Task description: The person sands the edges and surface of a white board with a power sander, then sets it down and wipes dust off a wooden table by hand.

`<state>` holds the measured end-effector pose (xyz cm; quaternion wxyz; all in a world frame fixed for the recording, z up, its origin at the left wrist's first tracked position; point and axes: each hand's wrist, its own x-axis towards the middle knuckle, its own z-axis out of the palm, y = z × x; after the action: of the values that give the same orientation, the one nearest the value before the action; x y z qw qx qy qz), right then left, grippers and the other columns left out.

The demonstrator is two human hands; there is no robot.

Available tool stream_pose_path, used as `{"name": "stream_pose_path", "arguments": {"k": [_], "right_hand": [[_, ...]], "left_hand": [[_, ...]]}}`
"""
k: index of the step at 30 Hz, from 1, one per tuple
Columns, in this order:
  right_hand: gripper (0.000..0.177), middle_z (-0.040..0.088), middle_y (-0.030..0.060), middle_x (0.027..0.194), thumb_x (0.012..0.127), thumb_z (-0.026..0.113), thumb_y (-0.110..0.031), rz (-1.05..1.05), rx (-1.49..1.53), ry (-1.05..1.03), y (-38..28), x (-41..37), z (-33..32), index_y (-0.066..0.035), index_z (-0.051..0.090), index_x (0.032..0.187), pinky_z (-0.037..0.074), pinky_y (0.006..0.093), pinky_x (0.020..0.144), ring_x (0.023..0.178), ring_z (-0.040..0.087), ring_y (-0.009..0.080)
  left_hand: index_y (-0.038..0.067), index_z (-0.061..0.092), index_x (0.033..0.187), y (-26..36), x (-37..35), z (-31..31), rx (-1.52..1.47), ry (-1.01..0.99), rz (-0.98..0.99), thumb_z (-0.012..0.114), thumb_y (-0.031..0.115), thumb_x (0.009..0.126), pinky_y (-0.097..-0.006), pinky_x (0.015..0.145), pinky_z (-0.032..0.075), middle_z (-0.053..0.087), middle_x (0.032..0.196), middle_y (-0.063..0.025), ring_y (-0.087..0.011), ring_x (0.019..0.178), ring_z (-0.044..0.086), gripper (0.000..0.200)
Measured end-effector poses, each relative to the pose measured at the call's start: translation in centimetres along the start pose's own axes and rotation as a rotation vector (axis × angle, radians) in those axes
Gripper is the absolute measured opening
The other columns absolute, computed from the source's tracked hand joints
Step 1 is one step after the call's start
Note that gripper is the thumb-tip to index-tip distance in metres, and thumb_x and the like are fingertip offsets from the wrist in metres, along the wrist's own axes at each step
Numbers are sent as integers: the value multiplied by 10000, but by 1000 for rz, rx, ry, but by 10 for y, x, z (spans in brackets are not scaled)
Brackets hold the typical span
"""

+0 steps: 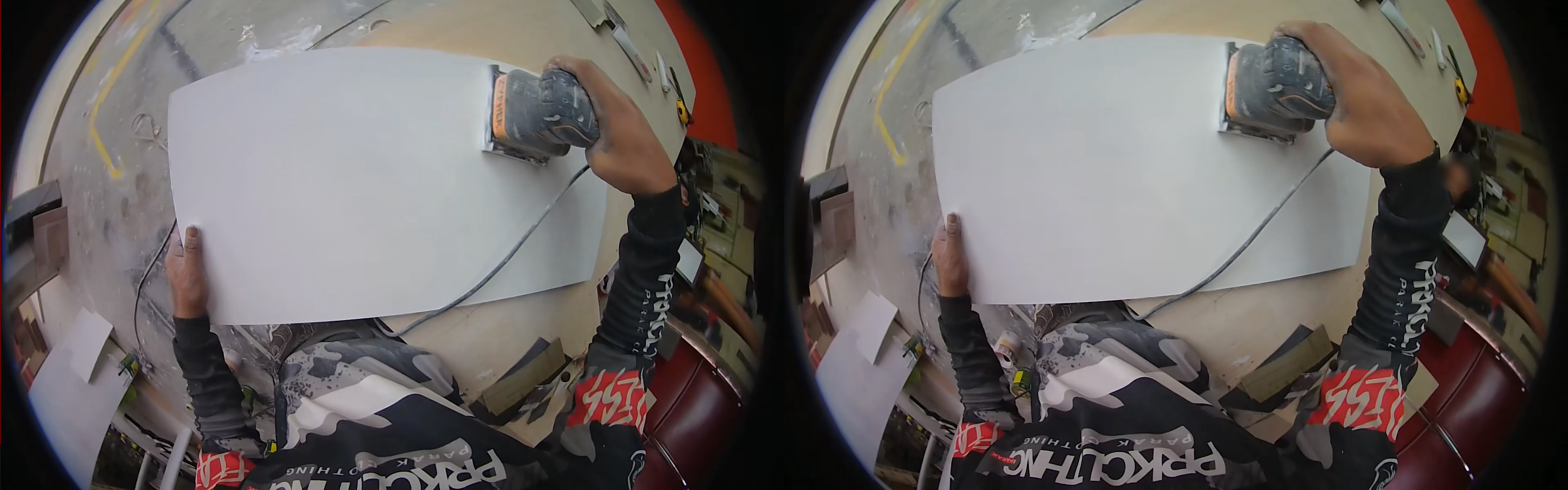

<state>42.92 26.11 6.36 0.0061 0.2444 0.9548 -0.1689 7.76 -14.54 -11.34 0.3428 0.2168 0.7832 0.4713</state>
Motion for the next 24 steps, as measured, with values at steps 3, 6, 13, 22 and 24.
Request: {"name": "stream_pose_path", "arguments": {"k": [3, 6, 13, 22, 24], "right_hand": [[757, 575, 166, 1173, 567, 462, 216, -27, -2, -5, -4, 0, 0, -59, 491, 1271, 469, 416, 944, 1117, 554, 398], [758, 572, 176, 1161, 559, 456, 213, -22, 8, -27, 1, 0, 0, -58, 490, 1266, 465, 417, 934, 1110, 558, 400], [753, 576, 189, 1167, 562, 460, 204, -13, 3, -25, 6, 1, -1, -56, 489, 1268, 462, 414, 932, 1115, 558, 402], [759, 577, 188, 1200, 568, 453, 202, 71, 36, -27, 19, 3, -2, -69, 493, 1275, 457, 404, 959, 1139, 549, 394], [762, 576, 190, 1212, 568, 446, 192, 36, 13, -18, 18, 4, -3, -70, 495, 1281, 447, 394, 979, 1151, 541, 397]], "left_hand": [[-60, 548, 1251, 1, 0, 2, -31, -1, -65, 517, 388, 1004, -296, 872, 464, 634, 1118, -97, -154, 978, 577, 513], [-63, 549, 1248, 9, 0, 4, 9, 44, -16, 517, 385, 1005, -294, 870, 464, 633, 1117, -96, -150, 975, 576, 510], [-63, 555, 1239, 6, 1, 3, 1, 2, -49, 516, 388, 1006, -287, 866, 465, 633, 1114, -93, -141, 969, 574, 510], [-72, 541, 1269, 11, -2, 9, 41, 38, -14, 519, 396, 1003, -299, 895, 463, 629, 1159, -119, -164, 1013, 582, 539], [-72, 538, 1276, 12, -1, 10, 44, 29, -1, 517, 392, 1004, -301, 903, 462, 628, 1170, -123, -169, 1026, 584, 538]]}}
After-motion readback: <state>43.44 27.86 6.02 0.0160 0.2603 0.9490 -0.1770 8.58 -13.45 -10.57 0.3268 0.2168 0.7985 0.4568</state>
